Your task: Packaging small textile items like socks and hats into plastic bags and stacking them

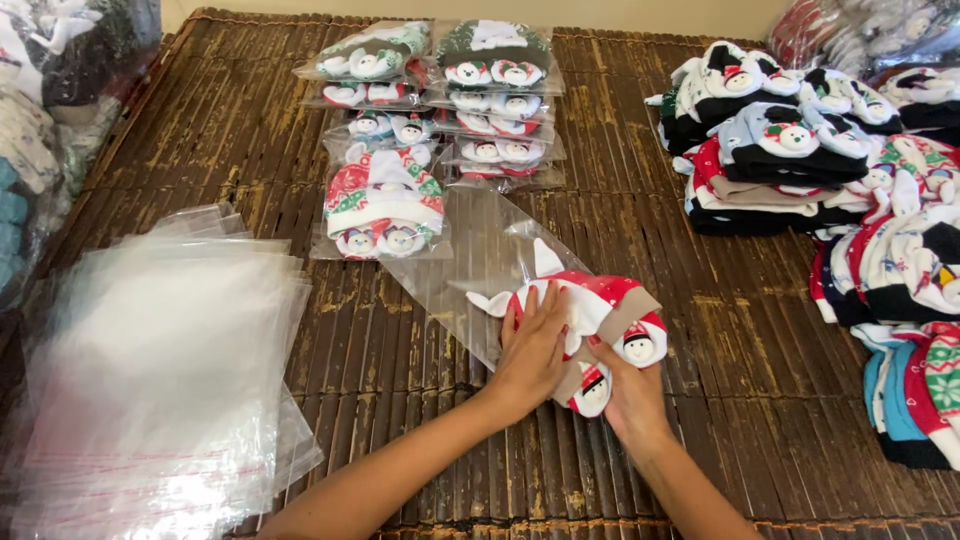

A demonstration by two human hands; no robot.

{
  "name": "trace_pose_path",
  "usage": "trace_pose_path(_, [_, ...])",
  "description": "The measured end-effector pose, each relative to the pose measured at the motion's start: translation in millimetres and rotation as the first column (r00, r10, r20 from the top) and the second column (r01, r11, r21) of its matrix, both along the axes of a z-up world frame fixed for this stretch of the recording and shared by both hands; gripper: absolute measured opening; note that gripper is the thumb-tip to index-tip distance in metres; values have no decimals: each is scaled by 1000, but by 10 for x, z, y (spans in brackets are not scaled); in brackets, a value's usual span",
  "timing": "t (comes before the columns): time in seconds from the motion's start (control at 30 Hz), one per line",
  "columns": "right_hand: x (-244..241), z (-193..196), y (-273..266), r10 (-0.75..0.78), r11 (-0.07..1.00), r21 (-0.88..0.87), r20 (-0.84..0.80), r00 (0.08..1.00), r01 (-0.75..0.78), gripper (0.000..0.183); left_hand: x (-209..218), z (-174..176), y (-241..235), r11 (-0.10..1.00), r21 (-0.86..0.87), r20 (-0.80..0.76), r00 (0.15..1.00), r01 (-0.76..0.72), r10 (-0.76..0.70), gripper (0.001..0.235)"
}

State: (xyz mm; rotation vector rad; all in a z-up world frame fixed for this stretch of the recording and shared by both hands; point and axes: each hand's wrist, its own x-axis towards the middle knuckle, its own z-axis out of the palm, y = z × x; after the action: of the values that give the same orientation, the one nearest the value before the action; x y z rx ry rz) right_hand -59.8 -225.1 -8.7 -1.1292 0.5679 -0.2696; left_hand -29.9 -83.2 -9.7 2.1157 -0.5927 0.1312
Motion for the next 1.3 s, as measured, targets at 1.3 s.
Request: trace_pose_path(1.3, [-27, -853, 97, 354, 880, 343, -11, 935, -329, 42, -274, 485, 140, 841, 430, -101, 943, 329, -318, 65])
